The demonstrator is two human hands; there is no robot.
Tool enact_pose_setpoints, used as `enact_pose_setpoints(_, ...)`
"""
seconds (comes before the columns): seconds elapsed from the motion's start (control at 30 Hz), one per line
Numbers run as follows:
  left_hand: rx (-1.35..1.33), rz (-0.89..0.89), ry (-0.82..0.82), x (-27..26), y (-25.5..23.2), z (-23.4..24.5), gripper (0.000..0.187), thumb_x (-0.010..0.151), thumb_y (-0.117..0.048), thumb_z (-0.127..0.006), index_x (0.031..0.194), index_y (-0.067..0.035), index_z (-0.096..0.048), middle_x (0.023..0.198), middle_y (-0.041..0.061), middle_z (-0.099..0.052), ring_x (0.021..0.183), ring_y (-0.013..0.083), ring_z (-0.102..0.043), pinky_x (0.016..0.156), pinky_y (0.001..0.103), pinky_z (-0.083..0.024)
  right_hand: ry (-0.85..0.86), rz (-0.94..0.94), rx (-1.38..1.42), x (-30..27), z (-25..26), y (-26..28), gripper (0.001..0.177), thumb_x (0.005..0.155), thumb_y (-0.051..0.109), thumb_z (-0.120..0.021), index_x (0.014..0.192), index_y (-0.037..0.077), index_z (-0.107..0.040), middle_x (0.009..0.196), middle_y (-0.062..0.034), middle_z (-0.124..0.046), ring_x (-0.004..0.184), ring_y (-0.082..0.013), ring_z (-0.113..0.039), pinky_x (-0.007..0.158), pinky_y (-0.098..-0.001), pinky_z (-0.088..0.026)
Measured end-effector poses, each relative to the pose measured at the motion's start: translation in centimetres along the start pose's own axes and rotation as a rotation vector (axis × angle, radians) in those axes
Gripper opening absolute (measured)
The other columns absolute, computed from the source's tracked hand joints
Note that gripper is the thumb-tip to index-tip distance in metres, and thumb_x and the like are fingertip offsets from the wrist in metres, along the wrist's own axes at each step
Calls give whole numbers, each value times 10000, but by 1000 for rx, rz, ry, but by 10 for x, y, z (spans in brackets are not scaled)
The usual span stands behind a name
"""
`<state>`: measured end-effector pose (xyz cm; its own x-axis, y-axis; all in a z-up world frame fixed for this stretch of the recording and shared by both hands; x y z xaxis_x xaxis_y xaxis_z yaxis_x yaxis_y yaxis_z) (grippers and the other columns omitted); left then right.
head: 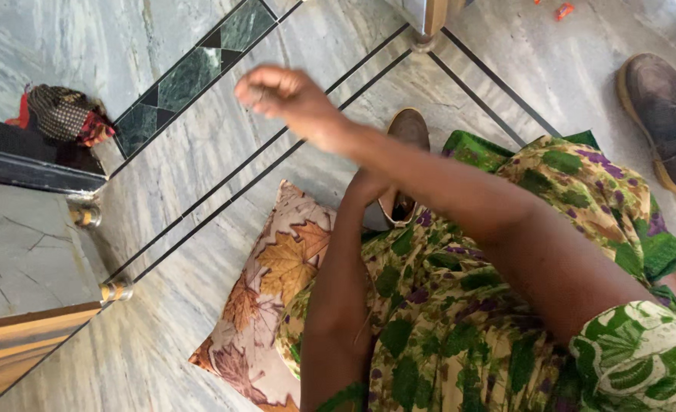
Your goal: The person sits on the floor and repeatedly threads a shoelace through the eyelets of a brown shoe, pulling the lace tight and adjusting it. The person works on one shoe at a time, handling the lace and shoe by hand.
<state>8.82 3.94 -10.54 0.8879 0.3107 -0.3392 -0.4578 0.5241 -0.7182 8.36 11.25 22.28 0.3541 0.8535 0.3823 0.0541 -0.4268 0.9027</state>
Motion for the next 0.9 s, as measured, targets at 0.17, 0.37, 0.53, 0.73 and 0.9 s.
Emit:
enact_pose_setpoints(0.17,-130,155,81,-12,14,0,345,877,-249,-715,1137,-31,-773,1034,171,-803,857,270,-744,784,423,-574,-181,-68,-217,7,85,-10,205,1059,84,-608,1244,77,-697,1043,-69,-753,715,-82,-557,630,-232,-501)
enact_pose_setpoints(0.37,-247,197,66,-1,22,-7,299,838,-176,-831,1078,-3,-794,1000,149,-799,837,208,-733,743,376,-579,-360,-578,-70,-108,133,-107,206,1069,212,-626,1100,8,-631,821,9,-640,587,-68,-449,486,-245,-392)
enact_pose_setpoints(0.53,-432,267,146,-2,59,-10,312,850,-120,-799,1149,-45,-754,1070,140,-777,869,221,-717,710,389,-562,-405,-791,19,-190,166,-163,228,1031,230,-659,1119,21,-664,753,-18,-587,552,-92,-468,484,-250,-408)
enact_pose_setpoints(0.73,-458,368,190,1,74,-17,342,864,-141,-788,1171,5,-755,988,114,-738,802,232,-627,704,432,-507,-213,-1047,-362,-238,213,-151,207,977,240,-618,1115,134,-730,903,-32,-719,487,-123,-433,445,-300,-378)
enact_pose_setpoints(0.9,-523,328,148,0,69,-23,394,874,-131,-781,1249,-31,-717,1058,122,-741,873,227,-669,782,415,-537,-367,-808,-242,-207,238,-96,188,1038,179,-612,1146,69,-720,978,-107,-710,588,-100,-491,508,-257,-399)
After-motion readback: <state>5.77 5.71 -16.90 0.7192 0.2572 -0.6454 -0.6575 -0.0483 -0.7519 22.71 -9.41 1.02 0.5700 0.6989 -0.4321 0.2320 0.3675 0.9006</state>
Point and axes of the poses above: each hand's wrist, its own x-axis towards the middle knuckle, its own z-axis out of the back of the hand, y = z × x, the point moved 9 cm from there along x, towards the middle knuckle
